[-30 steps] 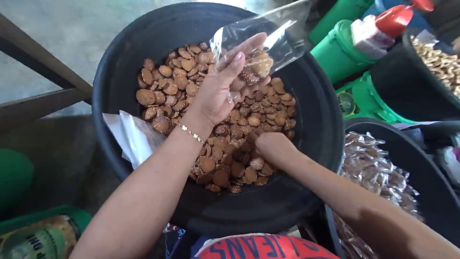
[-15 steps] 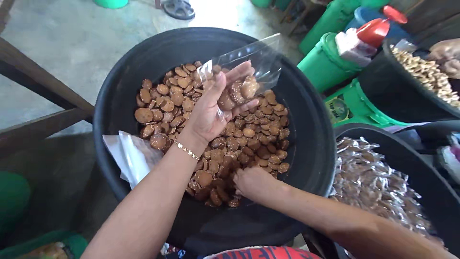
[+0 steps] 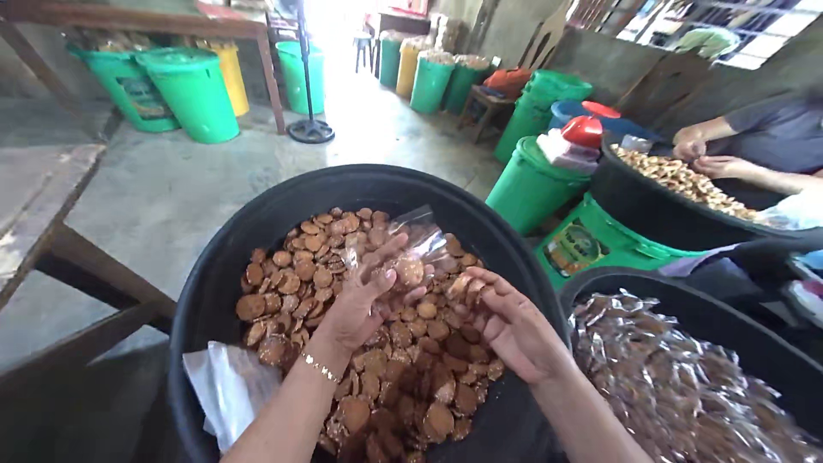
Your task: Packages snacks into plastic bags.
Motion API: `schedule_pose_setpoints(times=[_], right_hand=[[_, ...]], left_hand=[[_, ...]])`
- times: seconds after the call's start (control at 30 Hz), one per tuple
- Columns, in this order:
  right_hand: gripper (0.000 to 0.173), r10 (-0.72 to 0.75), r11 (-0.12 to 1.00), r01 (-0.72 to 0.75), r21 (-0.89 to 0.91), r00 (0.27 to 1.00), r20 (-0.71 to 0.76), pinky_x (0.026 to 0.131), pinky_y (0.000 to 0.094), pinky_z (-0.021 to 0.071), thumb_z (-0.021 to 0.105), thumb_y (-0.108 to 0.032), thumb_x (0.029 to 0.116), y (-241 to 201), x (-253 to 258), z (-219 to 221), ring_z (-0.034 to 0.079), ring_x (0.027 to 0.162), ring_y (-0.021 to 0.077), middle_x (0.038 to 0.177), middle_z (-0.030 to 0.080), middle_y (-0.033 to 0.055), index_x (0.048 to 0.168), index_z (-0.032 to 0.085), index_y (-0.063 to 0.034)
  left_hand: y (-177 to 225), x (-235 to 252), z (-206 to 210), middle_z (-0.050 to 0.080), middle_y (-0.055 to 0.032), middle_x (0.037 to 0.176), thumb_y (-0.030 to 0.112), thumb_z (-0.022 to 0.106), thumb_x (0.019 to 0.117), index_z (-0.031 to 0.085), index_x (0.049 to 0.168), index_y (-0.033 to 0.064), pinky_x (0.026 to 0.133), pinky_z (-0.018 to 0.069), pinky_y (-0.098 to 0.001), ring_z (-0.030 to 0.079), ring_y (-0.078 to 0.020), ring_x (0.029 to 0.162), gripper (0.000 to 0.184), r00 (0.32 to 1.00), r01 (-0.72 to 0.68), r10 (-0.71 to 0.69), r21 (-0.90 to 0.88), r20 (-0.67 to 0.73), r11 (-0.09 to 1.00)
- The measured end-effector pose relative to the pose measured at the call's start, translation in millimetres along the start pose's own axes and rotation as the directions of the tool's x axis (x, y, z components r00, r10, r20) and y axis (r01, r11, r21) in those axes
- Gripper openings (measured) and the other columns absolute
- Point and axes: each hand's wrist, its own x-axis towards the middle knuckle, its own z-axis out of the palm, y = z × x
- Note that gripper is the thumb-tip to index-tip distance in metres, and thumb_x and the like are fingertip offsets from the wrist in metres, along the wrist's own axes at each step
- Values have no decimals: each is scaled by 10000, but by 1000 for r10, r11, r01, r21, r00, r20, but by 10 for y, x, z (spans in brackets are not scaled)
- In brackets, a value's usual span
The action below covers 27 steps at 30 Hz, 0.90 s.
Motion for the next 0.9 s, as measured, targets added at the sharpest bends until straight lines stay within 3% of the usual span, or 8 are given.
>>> schedule_pose_setpoints(times=[0.07,0.17,0.23,0.33,0.43,0.6,0.8,0.9], right_hand=[[291,-30,994,43,100,991,-127,888,276,608,345,-9,1034,-145,26,86,723,973,148,1099,709,75,1239,553,-9],[236,-96,991,108,80,985,-141,888,287,622,405,63,982,-320,46,98,748,974,170,1080,741,109,1099,599,-2],[270,-193,949,175,-261,980,-43,873,275,618,543,29,911,-368,-1,98,726,958,121,1072,720,54,1177,582,-5],[312,-315,653,289,-700,944,96,868,189,576,661,-42,891,-378,-73,113,673,993,8,1112,696,5,1195,613,9],[295,-296,713,328,-619,942,158,957,209,557,666,-64,912,-363,-70,95,645,1155,48,1361,632,71,1191,651,28],[231,-418,827,399,-395,908,43,879,272,618,722,-137,909,-398,-125,58,723,983,98,1094,746,-19,1134,687,-104],[218,-294,771,346,-534,938,184,959,254,585,757,-202,884,-441,-216,-88,646,1202,87,1429,593,4,1073,720,-101],[270,-237,787,354,-504,929,283,1003,270,560,714,-278,940,-375,-186,-32,603,1264,95,1476,560,22,1135,733,-92]], left_hand=[[-34,-15,4,668,-84,1301,90,601,983,512,1385,66,930,609,-358,702,-221,1114,412,999,-6,5,41,33,999],[-73,-33,1,659,-37,1331,209,697,953,526,1415,105,940,602,-349,696,-197,1123,503,990,9,-24,99,142,995],[-79,-46,16,660,-26,1343,286,750,914,516,1453,129,919,611,-339,702,-186,1116,608,973,33,-56,106,223,994],[-97,-81,28,622,-26,1410,326,737,917,474,1507,177,903,612,-330,694,-182,1140,663,934,92,-131,130,331,987],[-150,-106,49,592,-26,1437,345,729,923,368,1563,172,899,615,-350,681,-190,1162,754,897,130,-189,172,398,977],[-194,-99,166,602,-39,1430,279,726,934,448,1506,132,939,600,-346,669,-207,1193,653,944,80,-101,80,314,994],[-128,-113,107,581,24,1446,310,718,937,437,1530,156,913,606,-326,683,-140,1141,674,865,117,-206,216,457,969],[-218,-177,177,679,62,1284,331,738,917,513,1418,171,879,617,-331,713,-123,1060,572,850,159,-268,262,455,952]])
